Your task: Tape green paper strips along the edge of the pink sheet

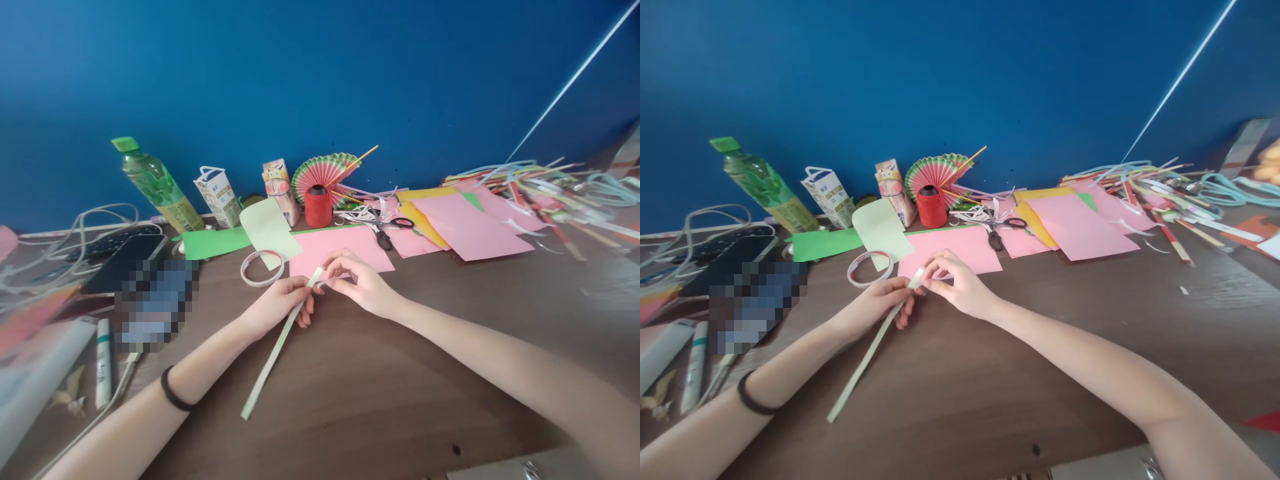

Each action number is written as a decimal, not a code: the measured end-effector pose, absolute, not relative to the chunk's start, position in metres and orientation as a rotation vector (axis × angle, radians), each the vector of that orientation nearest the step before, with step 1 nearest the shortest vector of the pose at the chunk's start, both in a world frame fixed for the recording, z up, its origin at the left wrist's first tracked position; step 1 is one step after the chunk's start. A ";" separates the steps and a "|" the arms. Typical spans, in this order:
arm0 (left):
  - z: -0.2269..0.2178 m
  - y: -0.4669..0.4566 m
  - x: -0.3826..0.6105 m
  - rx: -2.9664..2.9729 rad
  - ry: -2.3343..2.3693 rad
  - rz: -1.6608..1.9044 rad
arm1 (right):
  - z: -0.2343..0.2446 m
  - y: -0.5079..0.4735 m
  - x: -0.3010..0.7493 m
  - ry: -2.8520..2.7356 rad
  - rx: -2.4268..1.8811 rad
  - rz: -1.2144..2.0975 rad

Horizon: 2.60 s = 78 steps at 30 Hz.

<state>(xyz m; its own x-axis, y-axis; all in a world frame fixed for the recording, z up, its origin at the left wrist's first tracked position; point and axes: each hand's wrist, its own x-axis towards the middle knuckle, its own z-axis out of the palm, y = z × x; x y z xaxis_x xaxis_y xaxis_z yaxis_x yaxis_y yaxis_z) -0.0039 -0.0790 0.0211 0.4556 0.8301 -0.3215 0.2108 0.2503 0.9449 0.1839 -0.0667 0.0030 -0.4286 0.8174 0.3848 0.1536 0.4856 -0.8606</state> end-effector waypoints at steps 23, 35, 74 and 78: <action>0.019 -0.078 -0.005 1.534 1.093 0.318 | -0.001 -0.068 0.183 -1.891 -0.890 1.196; 0.020 -0.078 -0.004 1.532 1.084 0.330 | -0.004 -0.067 0.184 -1.892 -0.914 1.186; 0.021 -0.082 -0.002 1.472 1.095 0.375 | -0.004 -0.071 0.183 -1.871 -0.942 1.093; 0.021 -0.084 -0.001 1.466 1.112 0.395 | -0.006 -0.068 0.184 -1.655 -0.968 1.184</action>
<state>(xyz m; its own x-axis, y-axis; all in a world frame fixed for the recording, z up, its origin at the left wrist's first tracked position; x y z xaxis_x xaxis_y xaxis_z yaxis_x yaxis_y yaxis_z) -0.0012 -0.0837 0.0208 0.4864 0.8010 -0.3491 0.4016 0.1499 0.9035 0.1841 -0.0681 -0.0063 -0.3297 0.9223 0.2016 0.1067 0.2485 -0.9627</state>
